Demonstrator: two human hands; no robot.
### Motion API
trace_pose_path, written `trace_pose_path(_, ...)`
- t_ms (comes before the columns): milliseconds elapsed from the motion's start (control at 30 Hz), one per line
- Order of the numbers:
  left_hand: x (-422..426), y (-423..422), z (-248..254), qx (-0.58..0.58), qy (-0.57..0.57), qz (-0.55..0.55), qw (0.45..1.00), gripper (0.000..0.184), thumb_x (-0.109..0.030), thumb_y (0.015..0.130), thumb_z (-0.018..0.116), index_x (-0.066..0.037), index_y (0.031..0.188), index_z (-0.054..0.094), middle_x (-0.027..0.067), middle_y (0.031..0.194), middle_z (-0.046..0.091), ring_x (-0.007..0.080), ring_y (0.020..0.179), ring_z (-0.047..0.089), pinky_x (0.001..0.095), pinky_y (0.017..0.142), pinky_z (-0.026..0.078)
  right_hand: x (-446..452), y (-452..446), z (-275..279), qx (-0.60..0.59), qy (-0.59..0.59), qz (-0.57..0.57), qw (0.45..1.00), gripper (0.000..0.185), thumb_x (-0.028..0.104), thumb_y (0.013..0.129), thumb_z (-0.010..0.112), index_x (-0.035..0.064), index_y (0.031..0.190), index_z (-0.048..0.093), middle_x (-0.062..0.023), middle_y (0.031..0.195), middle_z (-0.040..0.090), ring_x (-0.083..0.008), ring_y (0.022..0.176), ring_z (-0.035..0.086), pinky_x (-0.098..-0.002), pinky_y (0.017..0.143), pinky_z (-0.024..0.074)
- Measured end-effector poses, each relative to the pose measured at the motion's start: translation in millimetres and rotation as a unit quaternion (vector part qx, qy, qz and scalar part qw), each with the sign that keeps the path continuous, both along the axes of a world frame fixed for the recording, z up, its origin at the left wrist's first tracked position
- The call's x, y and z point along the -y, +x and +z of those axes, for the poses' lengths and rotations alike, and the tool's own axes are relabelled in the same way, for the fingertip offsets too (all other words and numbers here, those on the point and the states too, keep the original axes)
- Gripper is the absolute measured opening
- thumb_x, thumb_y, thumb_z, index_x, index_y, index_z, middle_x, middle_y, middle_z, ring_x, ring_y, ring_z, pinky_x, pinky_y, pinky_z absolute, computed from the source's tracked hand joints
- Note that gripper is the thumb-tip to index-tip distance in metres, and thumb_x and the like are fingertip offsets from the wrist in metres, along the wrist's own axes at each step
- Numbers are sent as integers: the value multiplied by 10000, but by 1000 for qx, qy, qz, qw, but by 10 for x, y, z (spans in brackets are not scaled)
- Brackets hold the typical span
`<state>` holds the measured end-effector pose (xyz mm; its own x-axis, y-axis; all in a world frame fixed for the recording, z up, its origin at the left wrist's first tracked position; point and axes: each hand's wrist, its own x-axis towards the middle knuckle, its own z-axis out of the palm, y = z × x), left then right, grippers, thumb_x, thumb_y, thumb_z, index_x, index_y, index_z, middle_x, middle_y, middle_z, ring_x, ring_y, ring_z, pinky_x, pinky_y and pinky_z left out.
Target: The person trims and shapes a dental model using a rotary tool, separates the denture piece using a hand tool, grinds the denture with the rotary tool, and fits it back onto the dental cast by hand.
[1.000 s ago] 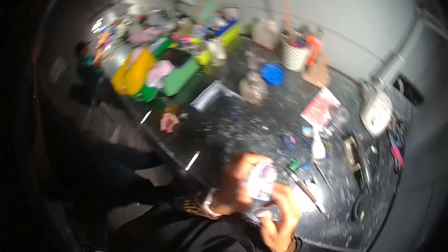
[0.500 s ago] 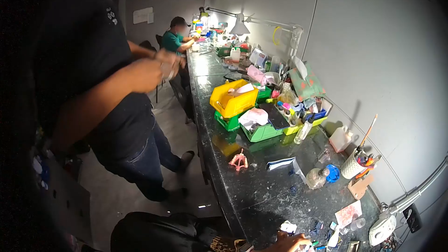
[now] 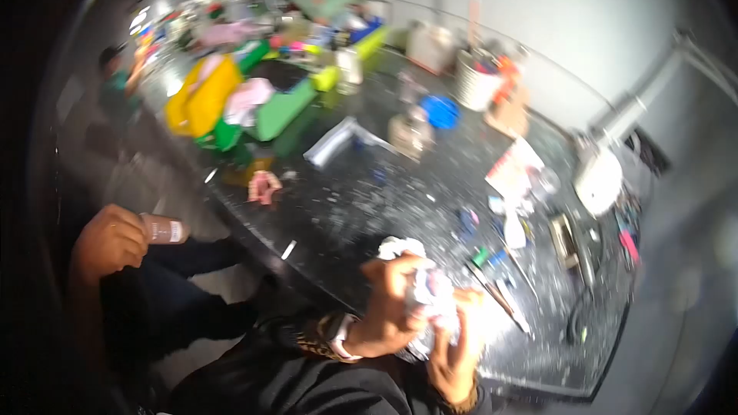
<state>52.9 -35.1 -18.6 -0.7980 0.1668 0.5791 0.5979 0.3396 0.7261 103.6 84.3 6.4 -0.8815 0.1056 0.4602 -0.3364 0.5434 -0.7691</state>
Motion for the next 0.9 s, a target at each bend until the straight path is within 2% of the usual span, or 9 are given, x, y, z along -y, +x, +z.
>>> trace_pose_path(33,-62,-1,-79,27,94,-33,995,583,-466,927,439,37,1217,381,174,1109,489,259,986,448,414,863,253,32,-77,130,37,-33,34,998,203,112,864,574,-4,1027,541,-139,936,577,-311,877,508,-423,893,355)
trace_pose_path(133,-77,31,-177,79,147,-53,985,638,-520,914,433,42,1211,373,211,1090,420,272,972,398,405,897,283,17,-121,83,16,17,32,999,166,145,865,580,25,973,546,-127,919,580,-288,845,519,-458,903,330)
trace_pose_path(267,-137,-47,-232,56,167,-40,984,629,-572,889,415,1,1131,324,134,957,420,182,819,409,365,757,366,53,-150,39,-30,33,-4,999,191,246,877,565,66,941,554,-85,903,606,-253,837,533,-471,927,300)
trace_pose_path(367,-177,-49,-265,45,176,-38,983,634,-579,893,400,5,1131,340,129,958,402,188,833,413,363,759,371,45,-159,31,-25,46,-15,998,170,231,880,554,64,910,545,-84,896,605,-248,803,525,-476,934,299)
trace_pose_path(433,-153,-63,-235,43,170,-64,982,637,-554,913,404,21,1178,342,153,1050,368,211,903,428,370,806,382,38,-172,0,-29,41,-19,999,170,228,882,545,60,911,544,-83,893,604,-247,801,524,-480,941,297)
trace_pose_path(567,-229,-89,-163,58,186,-31,980,659,-606,869,401,8,1102,350,116,891,437,176,776,409,353,710,372,46,-198,-58,-42,16,-22,999,182,235,893,528,57,922,547,-84,892,606,-247,799,526,-495,965,287)
trace_pose_path(667,-188,-105,-172,59,193,-77,976,649,-567,890,430,13,1166,343,150,1026,389,201,873,432,361,770,389,44,-211,-79,-32,-13,-10,999,244,281,895,545,55,985,558,-84,930,604,-246,842,534,-500,985,278)
trace_pose_path(800,-158,-222,-46,114,315,-101,937,664,-588,882,388,23,1140,356,124,894,452,168,771,434,330,713,376,-49,-247,98,25,8,82,996,482,425,812,621,48,1103,545,-90,1015,594,-249,948,536,-498,969,303)
trace_pose_path(900,-124,-260,-44,166,416,-147,882,638,-578,868,342,17,1093,382,129,847,472,160,724,436,320,679,372,-35,-279,62,-5,-39,119,992,569,407,734,705,28,1116,521,-114,1066,600,-266,960,558,-464,891,378)
